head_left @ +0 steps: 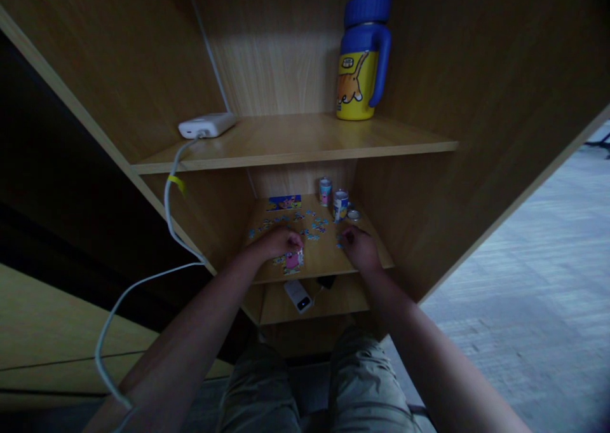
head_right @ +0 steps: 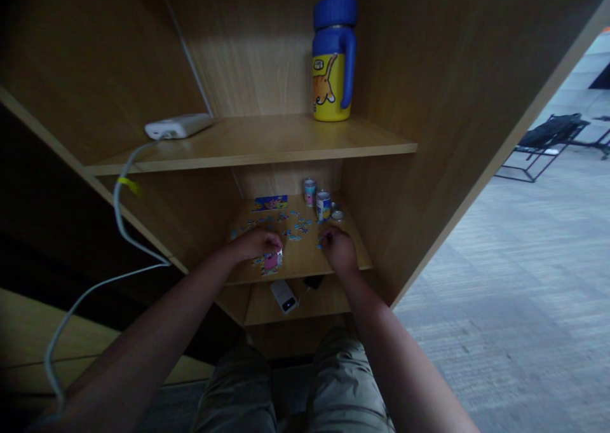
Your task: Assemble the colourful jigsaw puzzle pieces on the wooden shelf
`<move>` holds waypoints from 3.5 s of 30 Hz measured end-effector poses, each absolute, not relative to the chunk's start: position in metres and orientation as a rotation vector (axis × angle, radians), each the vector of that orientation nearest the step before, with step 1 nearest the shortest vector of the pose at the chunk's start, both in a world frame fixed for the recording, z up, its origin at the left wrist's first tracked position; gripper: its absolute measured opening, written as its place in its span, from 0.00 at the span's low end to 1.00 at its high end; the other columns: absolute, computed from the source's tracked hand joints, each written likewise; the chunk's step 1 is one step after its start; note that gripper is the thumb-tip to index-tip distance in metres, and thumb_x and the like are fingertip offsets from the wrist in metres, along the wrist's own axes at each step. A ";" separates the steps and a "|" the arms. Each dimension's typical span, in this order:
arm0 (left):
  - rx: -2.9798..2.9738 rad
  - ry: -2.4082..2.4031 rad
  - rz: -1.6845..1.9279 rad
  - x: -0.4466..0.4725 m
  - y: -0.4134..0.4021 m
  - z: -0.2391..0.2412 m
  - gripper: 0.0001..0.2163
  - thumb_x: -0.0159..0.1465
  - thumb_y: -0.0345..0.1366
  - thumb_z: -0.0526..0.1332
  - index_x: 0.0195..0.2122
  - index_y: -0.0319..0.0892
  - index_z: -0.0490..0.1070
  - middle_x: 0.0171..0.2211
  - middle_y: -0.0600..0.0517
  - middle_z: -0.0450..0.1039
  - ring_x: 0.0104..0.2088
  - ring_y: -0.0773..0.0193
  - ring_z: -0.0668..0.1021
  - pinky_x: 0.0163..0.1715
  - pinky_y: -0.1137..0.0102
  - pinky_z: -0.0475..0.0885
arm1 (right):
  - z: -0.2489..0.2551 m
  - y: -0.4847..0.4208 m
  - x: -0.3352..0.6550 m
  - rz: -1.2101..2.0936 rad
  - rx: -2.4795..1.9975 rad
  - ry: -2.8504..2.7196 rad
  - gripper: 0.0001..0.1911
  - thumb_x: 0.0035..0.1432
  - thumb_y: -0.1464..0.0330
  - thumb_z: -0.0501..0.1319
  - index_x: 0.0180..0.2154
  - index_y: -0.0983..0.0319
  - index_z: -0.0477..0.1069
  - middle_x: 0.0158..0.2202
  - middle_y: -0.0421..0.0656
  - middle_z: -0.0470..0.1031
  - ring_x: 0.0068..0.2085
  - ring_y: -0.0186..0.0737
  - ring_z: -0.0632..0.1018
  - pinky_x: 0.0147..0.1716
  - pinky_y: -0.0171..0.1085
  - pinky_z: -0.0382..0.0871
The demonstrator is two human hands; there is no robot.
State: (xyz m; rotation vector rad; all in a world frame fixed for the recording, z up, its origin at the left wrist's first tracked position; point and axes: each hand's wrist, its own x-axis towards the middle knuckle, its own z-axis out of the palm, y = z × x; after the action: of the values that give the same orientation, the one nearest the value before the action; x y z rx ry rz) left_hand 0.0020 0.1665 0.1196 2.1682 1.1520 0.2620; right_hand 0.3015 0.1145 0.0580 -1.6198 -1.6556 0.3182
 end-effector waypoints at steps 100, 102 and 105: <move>2.681 1.357 0.744 0.014 0.086 0.070 0.13 0.71 0.25 0.60 0.49 0.44 0.81 0.48 0.45 0.80 0.50 0.50 0.79 0.59 0.53 0.76 | 0.056 0.112 0.301 0.288 -1.584 -1.684 0.06 0.69 0.68 0.64 0.42 0.57 0.81 0.41 0.44 0.86 0.41 0.44 0.84 0.43 0.37 0.73; 2.616 1.384 0.810 0.014 0.085 0.070 0.11 0.73 0.27 0.58 0.49 0.44 0.80 0.46 0.45 0.81 0.49 0.50 0.79 0.58 0.53 0.76 | 0.055 0.114 0.301 0.266 -1.589 -1.696 0.06 0.69 0.69 0.63 0.42 0.58 0.81 0.41 0.45 0.86 0.41 0.44 0.84 0.45 0.38 0.73; 2.557 1.412 0.863 0.014 0.084 0.069 0.09 0.74 0.29 0.58 0.48 0.44 0.78 0.46 0.45 0.80 0.49 0.50 0.79 0.57 0.53 0.76 | 0.055 0.115 0.302 0.173 -1.599 -1.722 0.08 0.71 0.68 0.62 0.43 0.59 0.81 0.43 0.47 0.85 0.45 0.47 0.83 0.49 0.40 0.73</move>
State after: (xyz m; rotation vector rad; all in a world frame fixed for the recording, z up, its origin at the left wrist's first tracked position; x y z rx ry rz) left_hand 0.0136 0.0844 0.0695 2.5568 1.4124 0.8629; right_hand 0.3019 0.1149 0.0548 -1.5986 -1.7216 0.1729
